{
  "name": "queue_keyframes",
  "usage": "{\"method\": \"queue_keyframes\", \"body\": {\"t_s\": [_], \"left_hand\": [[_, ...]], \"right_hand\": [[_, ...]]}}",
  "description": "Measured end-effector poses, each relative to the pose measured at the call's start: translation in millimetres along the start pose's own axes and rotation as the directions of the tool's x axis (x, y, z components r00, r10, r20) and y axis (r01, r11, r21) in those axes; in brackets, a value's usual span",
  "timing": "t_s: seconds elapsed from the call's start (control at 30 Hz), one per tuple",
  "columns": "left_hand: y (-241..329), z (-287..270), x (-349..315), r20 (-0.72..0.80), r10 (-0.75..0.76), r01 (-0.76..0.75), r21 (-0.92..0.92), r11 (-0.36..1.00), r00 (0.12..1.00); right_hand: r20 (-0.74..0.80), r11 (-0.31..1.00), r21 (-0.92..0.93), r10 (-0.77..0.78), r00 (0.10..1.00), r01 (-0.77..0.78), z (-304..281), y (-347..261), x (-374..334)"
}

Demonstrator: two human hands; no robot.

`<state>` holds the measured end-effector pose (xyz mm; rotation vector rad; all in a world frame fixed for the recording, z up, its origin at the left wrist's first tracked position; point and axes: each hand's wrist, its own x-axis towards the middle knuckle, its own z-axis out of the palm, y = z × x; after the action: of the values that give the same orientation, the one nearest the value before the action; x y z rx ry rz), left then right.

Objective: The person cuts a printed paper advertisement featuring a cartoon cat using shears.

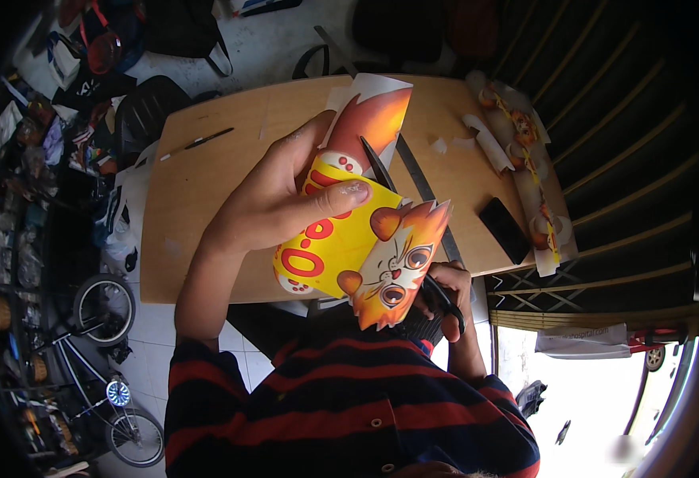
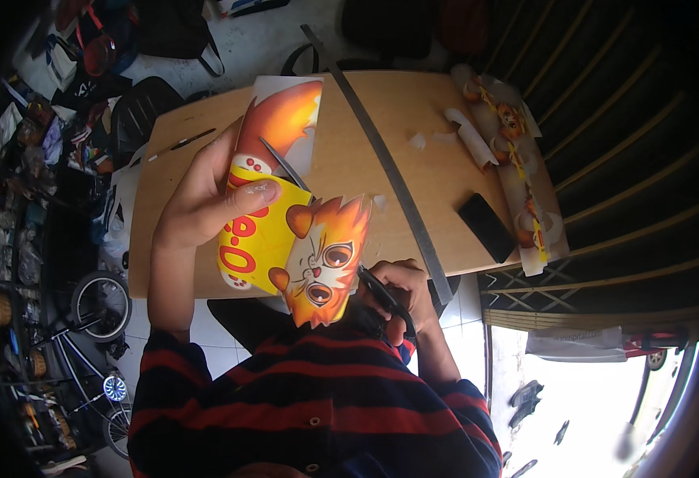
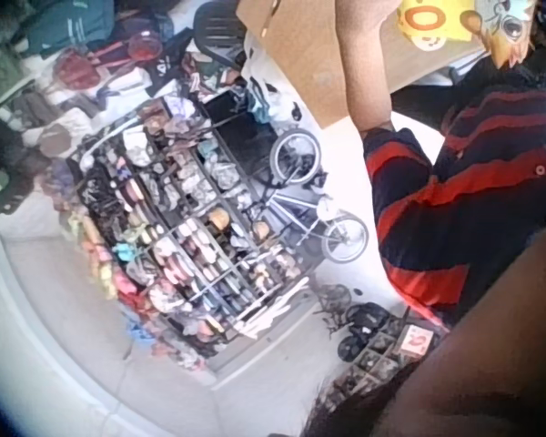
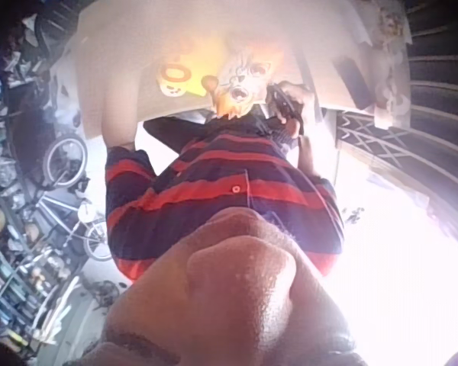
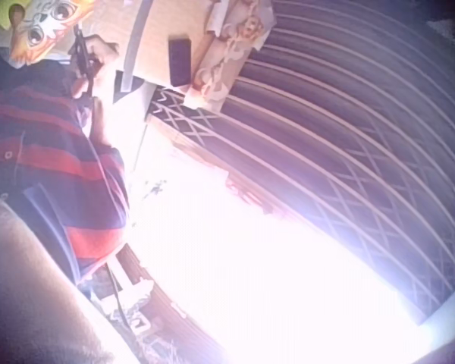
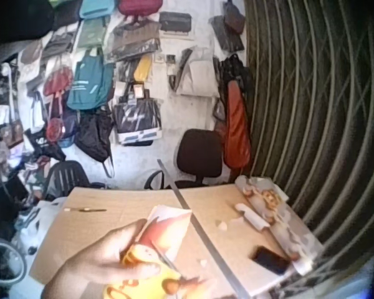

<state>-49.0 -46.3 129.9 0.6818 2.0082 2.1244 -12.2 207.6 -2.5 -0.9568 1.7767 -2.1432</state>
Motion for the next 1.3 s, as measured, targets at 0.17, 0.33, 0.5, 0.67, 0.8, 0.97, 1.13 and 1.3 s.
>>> {"method": "queue_keyframes", "body": {"t_s": [0.17, 0.33, 0.5, 0.67, 0.8, 0.97, 1.13, 1.3], "left_hand": [[2.4, 17.2, -23.1, -0.132, -0.062, 0.041, -0.155, 0.987, 0.989], [0.1, 28.9, -29.0, -0.202, -0.073, 0.021, -0.252, 0.967, 0.977], [-11.9, 39.3, -33.1, -0.248, -0.026, -0.059, -0.330, 0.942, 0.968], [-17.6, 37.2, -32.5, -0.278, 0.097, -0.138, -0.131, 0.982, 0.956], [-21.3, 44.0, -33.6, -0.305, 0.133, -0.186, -0.150, 0.971, 0.943], [-20.9, 52.3, -35.7, -0.354, 0.085, -0.149, -0.160, 0.976, 0.931], [-26.6, 61.7, -35.7, -0.377, 0.071, -0.171, -0.238, 0.956, 0.923], [-34.7, 63.9, -36.4, -0.407, 0.046, -0.165, -0.263, 0.951, 0.912]], "right_hand": [[0.053, 0.987, 0.013, -0.161, 0.985, 0.161, -6.4, 23.3, -4.7], [0.071, 0.981, -0.003, -0.195, 0.978, 0.195, -4.8, 8.8, -0.4], [0.035, 0.970, -0.049, -0.236, 0.971, 0.238, -14.0, 26.8, -11.6], [0.019, 0.970, -0.065, -0.233, 0.972, 0.233, -18.4, 25.1, -18.2], [0.010, 0.980, -0.054, -0.191, 0.982, 0.191, -22.5, 20.4, -23.4], [-0.019, 0.991, 0.026, -0.129, 0.991, 0.130, -10.2, 5.0, -20.4], [-0.030, 0.983, -0.039, -0.178, 0.984, 0.177, -9.4, 11.9, -21.6], [0.016, 0.988, 0.050, -0.148, 0.989, 0.147, -8.9, 15.8, -24.4]]}}
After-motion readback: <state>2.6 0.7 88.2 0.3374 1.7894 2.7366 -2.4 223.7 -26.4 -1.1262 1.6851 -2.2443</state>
